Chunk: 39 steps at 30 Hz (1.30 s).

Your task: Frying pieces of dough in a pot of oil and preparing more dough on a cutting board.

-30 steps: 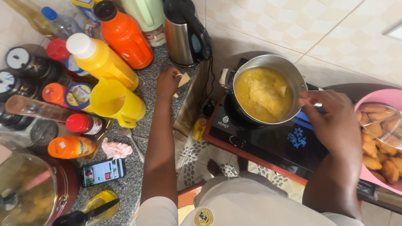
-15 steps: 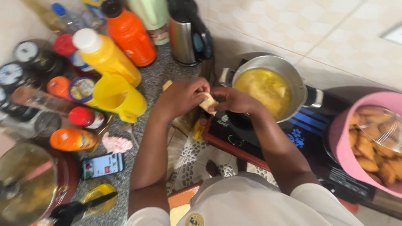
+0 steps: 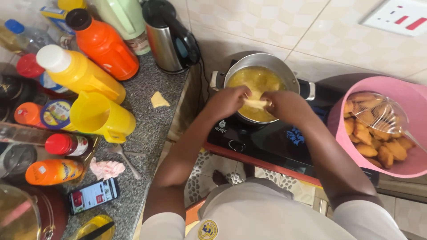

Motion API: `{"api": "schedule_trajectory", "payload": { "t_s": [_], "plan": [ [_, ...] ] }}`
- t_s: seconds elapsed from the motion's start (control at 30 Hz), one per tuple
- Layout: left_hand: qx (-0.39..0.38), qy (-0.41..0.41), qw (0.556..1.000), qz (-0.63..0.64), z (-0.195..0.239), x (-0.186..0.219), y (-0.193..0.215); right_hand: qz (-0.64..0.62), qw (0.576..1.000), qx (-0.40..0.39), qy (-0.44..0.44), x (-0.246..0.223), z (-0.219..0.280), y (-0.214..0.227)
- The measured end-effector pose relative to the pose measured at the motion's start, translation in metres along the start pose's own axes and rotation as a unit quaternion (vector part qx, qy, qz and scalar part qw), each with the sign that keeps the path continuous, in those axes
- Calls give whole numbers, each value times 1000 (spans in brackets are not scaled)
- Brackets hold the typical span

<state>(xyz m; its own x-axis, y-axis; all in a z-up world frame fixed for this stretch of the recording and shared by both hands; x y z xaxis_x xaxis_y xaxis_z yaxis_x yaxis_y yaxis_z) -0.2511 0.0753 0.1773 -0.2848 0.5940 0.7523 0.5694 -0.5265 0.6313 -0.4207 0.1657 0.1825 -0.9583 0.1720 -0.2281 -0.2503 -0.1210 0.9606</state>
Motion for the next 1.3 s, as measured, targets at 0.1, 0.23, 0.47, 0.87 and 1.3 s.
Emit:
{"api": "schedule_trajectory", "payload": {
  "t_s": [0.1,0.23,0.47,0.87,1.3],
  "plan": [
    [-49,-31,994,-93,-16,-33,-59,116,993,8,16,23,-9,-37],
    [-71,-80,982,-156,-19,-68,-109,188,978,24,91,27,-15,-79],
    [42,-73,995,-51,33,-44,-10,233,956,98,146,33,17,-88],
    [313,400,823,-255,160,-329,119,124,937,318,70,12,166,60],
    [222,263,867,-360,112,-382,102,-40,988,133,61,-30,169,33]
  ]
}}
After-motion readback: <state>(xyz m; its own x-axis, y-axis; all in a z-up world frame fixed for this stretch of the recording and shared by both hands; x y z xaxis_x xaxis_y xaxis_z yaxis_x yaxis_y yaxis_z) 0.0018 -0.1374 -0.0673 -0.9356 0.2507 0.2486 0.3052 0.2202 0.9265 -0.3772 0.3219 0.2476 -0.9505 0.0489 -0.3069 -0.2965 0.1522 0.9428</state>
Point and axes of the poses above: each hand's wrist, its own z-axis away from the middle knuckle, its own y-axis out of the back of the hand, x = y × z, the point moved 6 cm from there along -z, towards the middle knuckle, and after that the axes turned 9 degrees about x, right-handed, at the moved point
